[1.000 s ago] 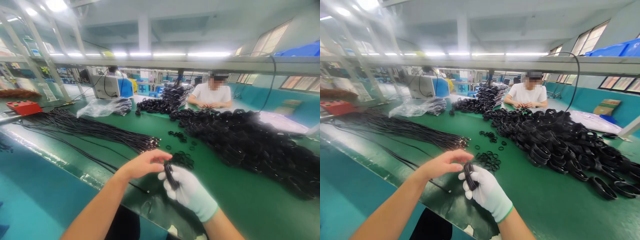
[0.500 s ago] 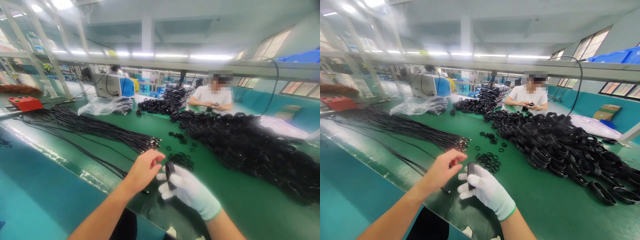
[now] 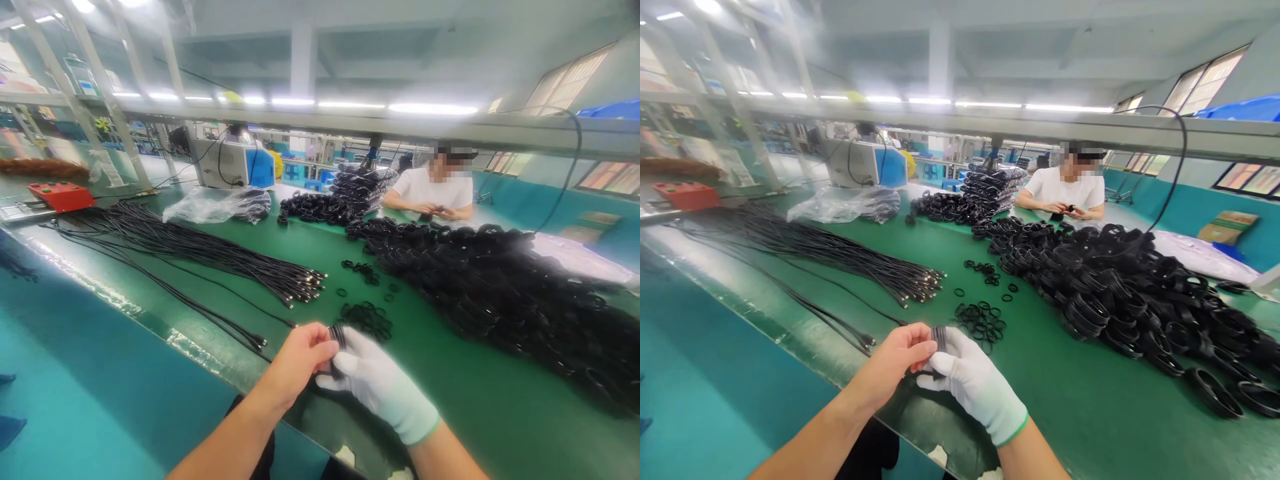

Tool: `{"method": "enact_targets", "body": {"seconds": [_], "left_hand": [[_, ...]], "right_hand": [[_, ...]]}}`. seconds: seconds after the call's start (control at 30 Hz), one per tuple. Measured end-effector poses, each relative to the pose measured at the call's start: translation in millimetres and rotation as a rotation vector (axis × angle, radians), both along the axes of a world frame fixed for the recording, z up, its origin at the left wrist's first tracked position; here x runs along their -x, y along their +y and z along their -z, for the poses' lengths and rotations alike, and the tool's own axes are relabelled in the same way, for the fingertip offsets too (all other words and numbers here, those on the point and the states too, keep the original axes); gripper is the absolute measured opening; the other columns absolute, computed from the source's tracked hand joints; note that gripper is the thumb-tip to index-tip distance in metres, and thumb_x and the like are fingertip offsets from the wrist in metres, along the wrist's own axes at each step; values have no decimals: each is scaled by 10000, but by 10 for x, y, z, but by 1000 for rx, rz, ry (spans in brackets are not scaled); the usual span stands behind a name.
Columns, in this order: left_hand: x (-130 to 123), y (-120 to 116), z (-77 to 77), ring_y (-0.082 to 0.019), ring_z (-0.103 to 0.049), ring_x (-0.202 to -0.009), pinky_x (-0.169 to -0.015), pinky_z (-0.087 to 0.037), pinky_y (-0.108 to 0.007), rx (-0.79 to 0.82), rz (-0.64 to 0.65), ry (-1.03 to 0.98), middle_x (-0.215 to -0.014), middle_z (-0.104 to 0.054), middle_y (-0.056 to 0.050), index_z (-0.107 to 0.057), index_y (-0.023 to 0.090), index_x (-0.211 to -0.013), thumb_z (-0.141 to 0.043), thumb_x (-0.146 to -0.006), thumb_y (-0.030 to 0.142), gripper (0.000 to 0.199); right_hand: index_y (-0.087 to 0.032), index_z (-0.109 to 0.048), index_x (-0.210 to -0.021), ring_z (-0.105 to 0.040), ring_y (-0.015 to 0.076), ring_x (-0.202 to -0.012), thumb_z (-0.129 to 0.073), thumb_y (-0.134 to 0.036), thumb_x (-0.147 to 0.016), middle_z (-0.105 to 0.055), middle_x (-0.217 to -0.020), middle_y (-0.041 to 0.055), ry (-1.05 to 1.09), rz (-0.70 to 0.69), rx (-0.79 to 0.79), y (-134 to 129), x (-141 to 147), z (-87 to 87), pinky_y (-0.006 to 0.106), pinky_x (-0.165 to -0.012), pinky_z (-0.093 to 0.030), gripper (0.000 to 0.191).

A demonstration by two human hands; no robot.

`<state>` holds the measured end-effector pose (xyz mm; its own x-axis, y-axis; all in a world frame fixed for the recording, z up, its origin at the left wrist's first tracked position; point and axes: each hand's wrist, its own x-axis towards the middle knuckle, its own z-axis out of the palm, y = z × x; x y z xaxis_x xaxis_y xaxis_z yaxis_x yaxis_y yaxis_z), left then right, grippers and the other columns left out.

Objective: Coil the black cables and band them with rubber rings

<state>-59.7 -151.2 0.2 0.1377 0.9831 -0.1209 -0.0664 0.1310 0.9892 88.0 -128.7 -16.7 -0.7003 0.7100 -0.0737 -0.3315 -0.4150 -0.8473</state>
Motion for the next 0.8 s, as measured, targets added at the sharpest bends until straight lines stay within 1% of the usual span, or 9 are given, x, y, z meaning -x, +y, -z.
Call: {"method": "enact_targets", "body": {"seconds": [0.07, 0.17, 0.27, 0.33, 0.47, 0.57, 0.67, 0.73, 0.8], "left_hand": [[42, 5, -4, -86, -414, -500, -483, -325, -193, -27, -4, 153, -531, -444, 53, -497, 166, -656, -513, -799, 286, 188], [115, 7, -48, -120, -511, -604, -572, -404, -227, -238, -145, 500, -706, -564, 14, -597, 193, -813, -485, -806, 215, 114], [142, 2, -51, -130, -560, -740, -701, -434, -243, -466, -188, 724, -911, -593, 6, -623, 234, -933, -468, -724, 45, 321], [126, 5, 2, -134, -571, -756, -712, -439, -244, -529, -183, 773, -867, -597, 2, -644, 223, -885, -445, -716, 11, 335], [52, 48, 120, -121, -582, -737, -699, -456, -225, -570, -268, 662, -779, -601, 8, -663, 215, -836, -453, -737, 14, 307], [48, 112, 57, -128, -579, -743, -716, -462, -239, -543, -259, 663, -781, -606, 5, -668, 212, -819, -462, -728, 16, 298], [175, 193, -116, -153, -590, -800, -754, -475, -269, -406, -90, 574, -855, -635, -12, -676, 206, -887, -525, -742, 91, 239], [306, 251, -201, -174, -587, -945, -833, -473, -284, -314, 58, 393, -1019, -641, -36, -661, 204, -1013, -542, -772, 148, 274], [419, 304, -222, -193, -545, -1080, -923, -440, -306, -280, 228, 226, -1185, -596, -50, -622, 208, -1125, -566, -772, 165, 361]], "right_hand": [[-163, -520, -1090, -582, 197, -951, -681, -234, -777, -552, -1044, 75, -9, 15, 15, -6, -1, 9, 424, -849, -486, 359], [-164, -511, -1110, -590, 227, -985, -704, -209, -743, -544, -1081, 87, -43, 22, 35, -14, -3, 9, 420, -852, -485, 417], [-170, -517, -1135, -585, 262, -1026, -718, -171, -704, -531, -1151, 103, -66, 6, 4, -31, 9, 2, 430, -855, -484, 476], [-179, -520, -1151, -590, 263, -1023, -716, -165, -694, -526, -1177, 104, -58, -5, -12, -45, 22, 5, 443, -854, -487, 498], [-185, -518, -1168, -599, 240, -1004, -695, -181, -722, -537, -1173, 99, 30, -46, 32, -54, 35, 36, 443, -858, -490, 480], [-175, -526, -1164, -604, 224, -991, -664, -174, -758, -568, -1122, 85, 89, -43, 69, -32, 18, 53, 409, -846, -498, 429], [-137, -556, -1136, -621, 213, -944, -606, -204, -807, -608, -1055, 88, 186, -55, 151, -3, -18, 43, 362, -822, -502, 340], [-116, -553, -1157, -624, 207, -927, -568, -254, -825, -622, -1047, 99, 272, -105, 243, 7, -40, 17, 345, -808, -502, 360], [-59, -555, -1156, -624, 199, -904, -535, -323, -823, -632, -1022, 115, 323, -208, 334, 5, -50, -18, 324, -788, -507, 426]]}}
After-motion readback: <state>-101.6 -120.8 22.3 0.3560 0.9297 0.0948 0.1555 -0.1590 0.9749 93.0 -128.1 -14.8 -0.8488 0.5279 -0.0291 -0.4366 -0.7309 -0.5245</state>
